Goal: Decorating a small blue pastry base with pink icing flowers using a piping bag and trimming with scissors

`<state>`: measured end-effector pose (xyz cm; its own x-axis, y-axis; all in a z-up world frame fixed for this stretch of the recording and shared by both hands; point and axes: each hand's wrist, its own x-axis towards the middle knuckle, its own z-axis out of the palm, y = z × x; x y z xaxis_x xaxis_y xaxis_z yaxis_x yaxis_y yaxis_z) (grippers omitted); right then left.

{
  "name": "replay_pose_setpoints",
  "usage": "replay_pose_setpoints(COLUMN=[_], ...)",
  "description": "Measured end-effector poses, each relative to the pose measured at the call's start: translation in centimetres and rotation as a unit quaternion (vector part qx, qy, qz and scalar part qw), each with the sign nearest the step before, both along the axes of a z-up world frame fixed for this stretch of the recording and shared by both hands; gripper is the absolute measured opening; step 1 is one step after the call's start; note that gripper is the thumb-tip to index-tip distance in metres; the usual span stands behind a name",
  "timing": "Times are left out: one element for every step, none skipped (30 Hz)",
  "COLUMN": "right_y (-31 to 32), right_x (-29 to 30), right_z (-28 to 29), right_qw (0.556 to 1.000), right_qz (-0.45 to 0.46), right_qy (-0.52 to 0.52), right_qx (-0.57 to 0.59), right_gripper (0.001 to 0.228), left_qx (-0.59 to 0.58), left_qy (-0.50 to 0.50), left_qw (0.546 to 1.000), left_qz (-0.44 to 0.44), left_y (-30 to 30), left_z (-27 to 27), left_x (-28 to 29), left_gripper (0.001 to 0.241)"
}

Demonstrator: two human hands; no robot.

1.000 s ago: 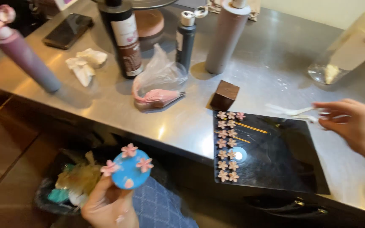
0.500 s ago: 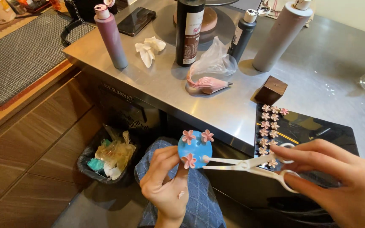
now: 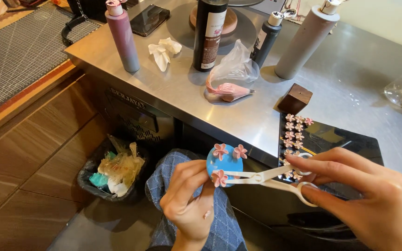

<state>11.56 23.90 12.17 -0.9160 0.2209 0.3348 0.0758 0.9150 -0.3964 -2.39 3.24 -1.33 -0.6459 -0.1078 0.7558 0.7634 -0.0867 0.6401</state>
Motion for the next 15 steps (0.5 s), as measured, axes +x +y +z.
replay_pose_setpoints(right_y=[0.0,-0.1,0.1,0.2,0.3,0.3,0.5,0.6,0.6,0.7,0.8,1.6,2.3,3.2,4.4], right_x=[-0.1,-0.2,-0.3,-0.3,-0.2,-0.3,-0.3,-0.4,-0.4,-0.4,-0.4,0.1,0.5,1.2,1.8], right_z=[0.0,-0.1,-0.2,-0.4,-0.7,-0.8,-0.9,-1.0,-1.0,-1.1,-1.1,-1.2,-1.3,-1.2,-1.4], right_qw=[1.0,1.0,1.0,0.999,0.999,0.999,0.999,0.999,0.999,0.998,0.998,0.998,0.999,0.999,0.999], right_qz=[0.006,0.013,0.014,0.016,0.018,0.018,0.013,0.006,0.006,0.014,0.022,0.017,0.022,0.022,0.012], right_qy=[0.008,0.015,0.013,0.014,0.016,0.014,0.005,-0.003,-0.004,-0.001,0.002,0.003,0.005,0.006,0.006], right_qx=[-0.009,-0.019,-0.02,-0.024,-0.028,-0.03,-0.039,-0.048,-0.05,-0.056,-0.062,-0.063,-0.049,-0.032,-0.03], right_gripper=[0.047,0.046,0.046,0.043,0.041,0.041,0.041,0.041,0.041,0.041,0.041,0.041,0.043,0.046,0.046], left_qx=[0.0,-0.002,-0.004,-0.004,-0.004,-0.006,-0.003,-0.001,-0.003,0.0,0.004,0.002,0.0,0.002,0.003], left_qy=[0.002,0.003,0.001,-0.01,-0.022,-0.023,-0.023,-0.023,-0.024,-0.039,-0.054,-0.054,-0.081,-0.108,-0.108], left_qw=[1.0,1.0,1.0,1.0,1.0,1.0,1.0,1.0,1.0,0.999,0.998,0.998,0.996,0.994,0.994], left_qz=[-0.001,-0.002,-0.001,-0.003,-0.006,-0.006,-0.009,-0.013,-0.014,-0.024,-0.034,-0.039,-0.028,-0.021,-0.031], left_y=[0.0,-0.1,0.0,-0.1,0.0,0.0,0.0,0.1,0.2,0.3,0.5,0.5,0.6,1.0,0.8], left_z=[0.1,0.1,0.3,0.4,0.6,0.3,0.1,-0.1,-0.4,-0.8,-1.1,-1.1,-1.2,-1.2,-2.2], left_x=[0.0,0.0,0.1,0.2,0.3,0.2,0.2,0.1,0.1,0.1,0.1,0.0,-0.2,-0.3,-0.9], left_gripper=[0.007,0.007,0.007,0.007,0.01,0.01,0.008,0.008,0.008,0.014,0.022,0.022,0.02,0.025,0.025])
